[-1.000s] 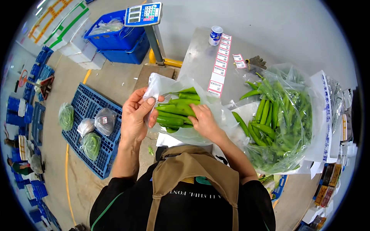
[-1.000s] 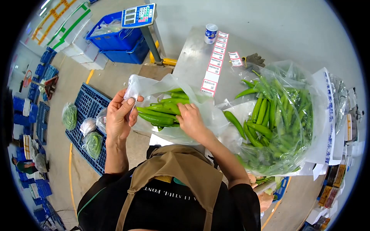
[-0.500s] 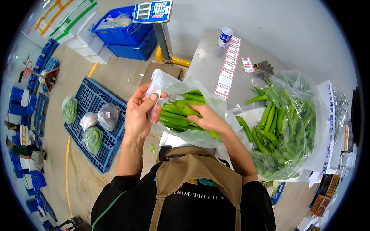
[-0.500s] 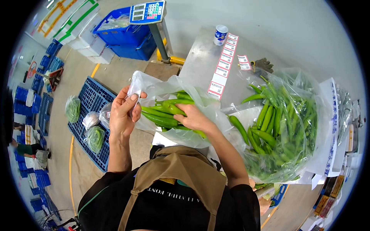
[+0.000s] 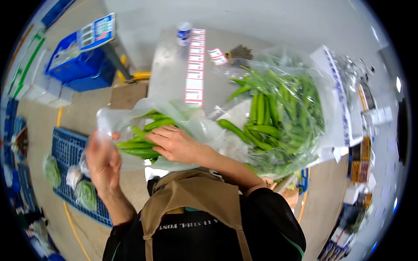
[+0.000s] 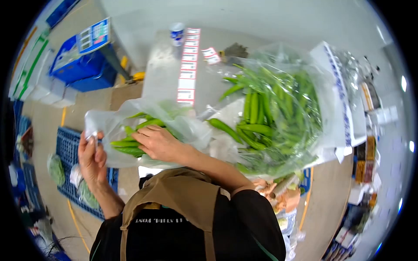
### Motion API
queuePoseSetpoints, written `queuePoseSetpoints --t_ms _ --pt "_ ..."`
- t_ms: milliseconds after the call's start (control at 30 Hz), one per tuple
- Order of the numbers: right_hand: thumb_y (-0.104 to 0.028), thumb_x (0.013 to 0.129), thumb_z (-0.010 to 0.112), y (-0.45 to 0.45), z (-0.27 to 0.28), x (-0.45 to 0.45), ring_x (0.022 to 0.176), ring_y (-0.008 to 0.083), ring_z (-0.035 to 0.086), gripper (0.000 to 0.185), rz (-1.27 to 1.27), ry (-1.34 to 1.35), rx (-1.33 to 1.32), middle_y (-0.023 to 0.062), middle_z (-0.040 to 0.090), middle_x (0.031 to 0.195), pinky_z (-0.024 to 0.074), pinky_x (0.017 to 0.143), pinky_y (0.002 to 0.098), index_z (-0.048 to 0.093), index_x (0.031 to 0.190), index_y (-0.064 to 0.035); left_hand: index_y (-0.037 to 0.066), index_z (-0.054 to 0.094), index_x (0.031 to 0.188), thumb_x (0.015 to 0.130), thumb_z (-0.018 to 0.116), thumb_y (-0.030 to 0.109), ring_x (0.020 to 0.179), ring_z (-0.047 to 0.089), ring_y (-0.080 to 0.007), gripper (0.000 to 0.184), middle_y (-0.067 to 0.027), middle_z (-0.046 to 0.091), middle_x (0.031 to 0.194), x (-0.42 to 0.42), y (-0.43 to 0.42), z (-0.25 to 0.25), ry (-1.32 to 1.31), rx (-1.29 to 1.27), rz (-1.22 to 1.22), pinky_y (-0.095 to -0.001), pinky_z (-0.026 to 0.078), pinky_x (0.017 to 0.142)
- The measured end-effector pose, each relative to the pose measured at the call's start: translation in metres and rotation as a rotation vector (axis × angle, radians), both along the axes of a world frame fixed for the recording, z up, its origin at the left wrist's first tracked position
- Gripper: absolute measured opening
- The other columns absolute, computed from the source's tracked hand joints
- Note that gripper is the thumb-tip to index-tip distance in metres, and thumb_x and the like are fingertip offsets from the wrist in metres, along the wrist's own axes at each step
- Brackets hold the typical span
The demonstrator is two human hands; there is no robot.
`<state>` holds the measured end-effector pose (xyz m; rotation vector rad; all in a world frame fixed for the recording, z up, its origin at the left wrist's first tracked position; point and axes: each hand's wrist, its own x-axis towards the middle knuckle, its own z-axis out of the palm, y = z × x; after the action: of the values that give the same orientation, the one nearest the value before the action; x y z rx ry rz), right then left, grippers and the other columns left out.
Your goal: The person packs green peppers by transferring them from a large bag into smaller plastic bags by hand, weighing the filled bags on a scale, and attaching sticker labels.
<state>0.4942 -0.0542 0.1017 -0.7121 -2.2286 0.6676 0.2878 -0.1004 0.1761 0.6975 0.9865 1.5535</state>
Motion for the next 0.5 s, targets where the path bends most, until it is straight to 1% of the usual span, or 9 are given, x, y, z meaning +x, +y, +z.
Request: queuePoseSetpoints --t_ms 33,100,167,200,267,333,433,467,500 --pt "-0.002 0.070 0.062 -0.001 0.008 0.014 0.097 0.0330 0.055 0.037 -0.038 0.106 0.014 0.0164 0.056 0.101 0.0453 0.082 0.0407 0.054 0.106 0.0020 -0.001 0.046 0.116 0.083 0.059 0.010 0.041 0.035 -0.0042 0.037 -0.0159 0.058 0.093 -0.001 -0.001 0.000 0.013 0.002 0.016 -0.0147 0.030 0.033" --pt "0.005 0.068 0.057 0.002 0.009 0.060 0.094 0.0331 0.055 0.033 -0.367 0.083 0.095 0.0154 0.058 0.098 0.0465 0.079 0.0400 0.057 0.101 0.0011 -0.001 0.050 0.114 0.087 0.053 0.003 0.042 0.033 -0.0040 0.027 -0.0184 0.059 0.095 -0.006 -0.002 -0.004 -0.080 0.032 -0.023 -0.0140 0.029 0.032" --pt "0.007 0.067 0.053 0.005 -0.003 0.116 0.096 0.0338 0.054 0.038 -0.669 -0.238 0.058 0.0158 0.057 0.102 0.0445 0.081 0.0399 0.055 0.104 0.0001 -0.001 0.051 0.109 0.087 0.052 0.003 0.042 0.033 -0.0037 0.022 -0.0180 0.058 0.093 -0.005 -0.002 -0.001 -0.097 0.030 -0.035 -0.0137 0.029 0.031" --pt "0.004 0.065 0.056 0.004 -0.024 0.146 0.098 0.0334 0.051 0.042 -0.811 -0.450 -0.002 0.0155 0.054 0.104 0.0408 0.084 0.0411 0.054 0.107 -0.0020 -0.001 0.051 0.108 0.087 0.052 0.003 0.041 0.033 -0.0037 0.022 -0.0176 0.057 0.092 -0.005 0.000 -0.002 -0.095 0.031 -0.047 -0.0137 0.029 0.031" --pt "-0.002 0.064 0.060 -0.009 -0.047 0.192 0.098 0.0321 0.048 0.046 -1.029 -0.908 -0.063 0.0140 0.053 0.102 0.0366 0.085 0.0424 0.053 0.109 -0.0046 -0.002 0.050 0.107 0.087 0.052 0.003 0.041 0.032 -0.0037 0.021 -0.0171 0.056 0.091 -0.006 0.003 -0.003 -0.099 0.021 -0.060 -0.0136 0.030 0.030" --pt "-0.006 0.061 0.064 -0.025 -0.072 0.230 0.094 0.0301 0.047 0.045 -1.101 -1.109 0.007 0.0122 0.052 0.098 0.0354 0.083 0.0423 0.055 0.105 -0.0061 -0.002 0.049 0.106 0.087 0.053 0.003 0.040 0.032 -0.0038 0.020 -0.0167 0.055 0.091 -0.004 0.006 -0.004 -0.111 0.004 -0.059 -0.0136 0.030 0.030" --pt "-0.008 0.062 0.066 -0.028 -0.079 0.260 0.096 0.0288 0.047 0.042 -1.056 -1.119 -0.007 0.0113 0.053 0.097 0.0347 0.083 0.0425 0.055 0.102 -0.0068 -0.003 0.049 0.107 0.087 0.053 0.004 0.040 0.032 -0.0038 0.021 -0.0165 0.055 0.090 -0.002 0.012 -0.007 -0.112 -0.002 -0.078 -0.0137 0.030 0.030" --pt "-0.011 0.062 0.069 -0.027 -0.079 0.266 0.094 0.0295 0.050 0.038 -1.055 -1.074 -0.005 0.0117 0.056 0.093 0.0367 0.079 0.0420 0.055 0.097 -0.0067 -0.002 0.049 0.109 0.087 0.053 0.004 0.041 0.033 -0.0037 0.023 -0.0165 0.055 0.090 -0.002 0.013 -0.009 -0.110 -0.015 -0.074 -0.0136 0.029 0.030" --pt "-0.014 0.063 0.070 -0.020 -0.070 0.267 0.092 0.0298 0.052 0.037 -1.108 -1.065 -0.005 0.0120 0.057 0.091 0.0378 0.078 0.0422 0.055 0.095 -0.0067 -0.002 0.048 0.110 0.087 0.053 0.004 0.041 0.033 -0.0037 0.024 -0.0166 0.055 0.090 0.000 0.015 -0.010 -0.114 -0.017 -0.074 -0.0136 0.029 0.030"
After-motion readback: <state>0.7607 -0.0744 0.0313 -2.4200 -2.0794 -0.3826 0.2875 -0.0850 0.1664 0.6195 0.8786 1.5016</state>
